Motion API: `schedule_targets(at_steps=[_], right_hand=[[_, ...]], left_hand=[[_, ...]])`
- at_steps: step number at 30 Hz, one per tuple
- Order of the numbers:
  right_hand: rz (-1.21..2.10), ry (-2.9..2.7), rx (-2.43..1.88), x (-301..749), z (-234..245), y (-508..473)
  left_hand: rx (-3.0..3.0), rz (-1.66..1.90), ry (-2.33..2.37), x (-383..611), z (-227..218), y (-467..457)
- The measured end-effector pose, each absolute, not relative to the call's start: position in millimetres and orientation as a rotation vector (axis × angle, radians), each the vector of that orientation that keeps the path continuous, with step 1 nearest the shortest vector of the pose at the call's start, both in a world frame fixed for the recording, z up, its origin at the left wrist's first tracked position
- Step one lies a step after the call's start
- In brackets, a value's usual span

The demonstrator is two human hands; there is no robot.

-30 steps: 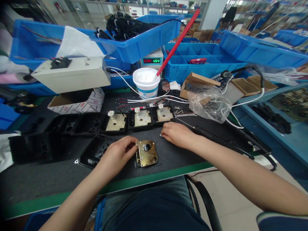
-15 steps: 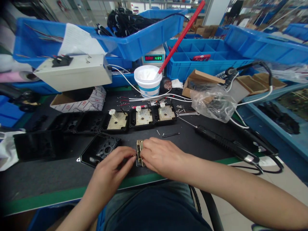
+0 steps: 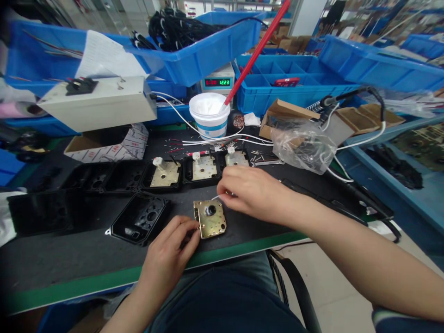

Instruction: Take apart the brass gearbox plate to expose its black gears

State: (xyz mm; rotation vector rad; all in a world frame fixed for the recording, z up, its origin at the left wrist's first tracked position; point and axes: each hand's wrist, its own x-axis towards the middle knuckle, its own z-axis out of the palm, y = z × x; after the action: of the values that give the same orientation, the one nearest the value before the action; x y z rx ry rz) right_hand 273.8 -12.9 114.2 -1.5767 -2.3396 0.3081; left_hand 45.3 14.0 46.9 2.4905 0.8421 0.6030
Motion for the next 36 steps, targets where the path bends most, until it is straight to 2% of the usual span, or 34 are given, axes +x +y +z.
schedule_targets(at_steps=[6,9,13,15,18,24,28,31,36], right_hand=[[0.362,-2.154,-1.934,304.7,58.0,-16.3],[0.398,-2.102,-1.915,294.5,55.8,-29.7],[0.622,-2.09,-1.712,267.1,65.6,-48.7],[0.67,-2.114,-1.664,256.1,64.4,-53.6],[0.648,-2.128,-1.682,248.1,59.5,-55.3],[0.655,-2.144,-1.671,245.9,61.6,-54.0],[0.648,-2.166,-1.67,245.0,62.5,-52.4],[0.665,-2.173,-1.655,245.0,60.7,-50.1],[0.758,-2.194,-1.633,246.8,63.1,-44.4]], left_hand=[[2.612,0.655,0.82,35.2,52.3,14.5],[2.641,0.685,0.856,27.7,66.4,25.3],[2.73,0.694,0.84,49.5,89.5,50.9],[2.813,0.519,0.766,76.7,96.7,64.0],[2.891,0.072,0.664,122.0,97.9,77.9],[2.866,-0.15,0.608,165.0,83.1,87.2],[2.817,-0.073,0.661,143.6,84.7,82.5],[2.648,0.202,0.681,107.1,80.6,67.7],[2.399,0.332,0.712,61.2,43.6,37.3]])
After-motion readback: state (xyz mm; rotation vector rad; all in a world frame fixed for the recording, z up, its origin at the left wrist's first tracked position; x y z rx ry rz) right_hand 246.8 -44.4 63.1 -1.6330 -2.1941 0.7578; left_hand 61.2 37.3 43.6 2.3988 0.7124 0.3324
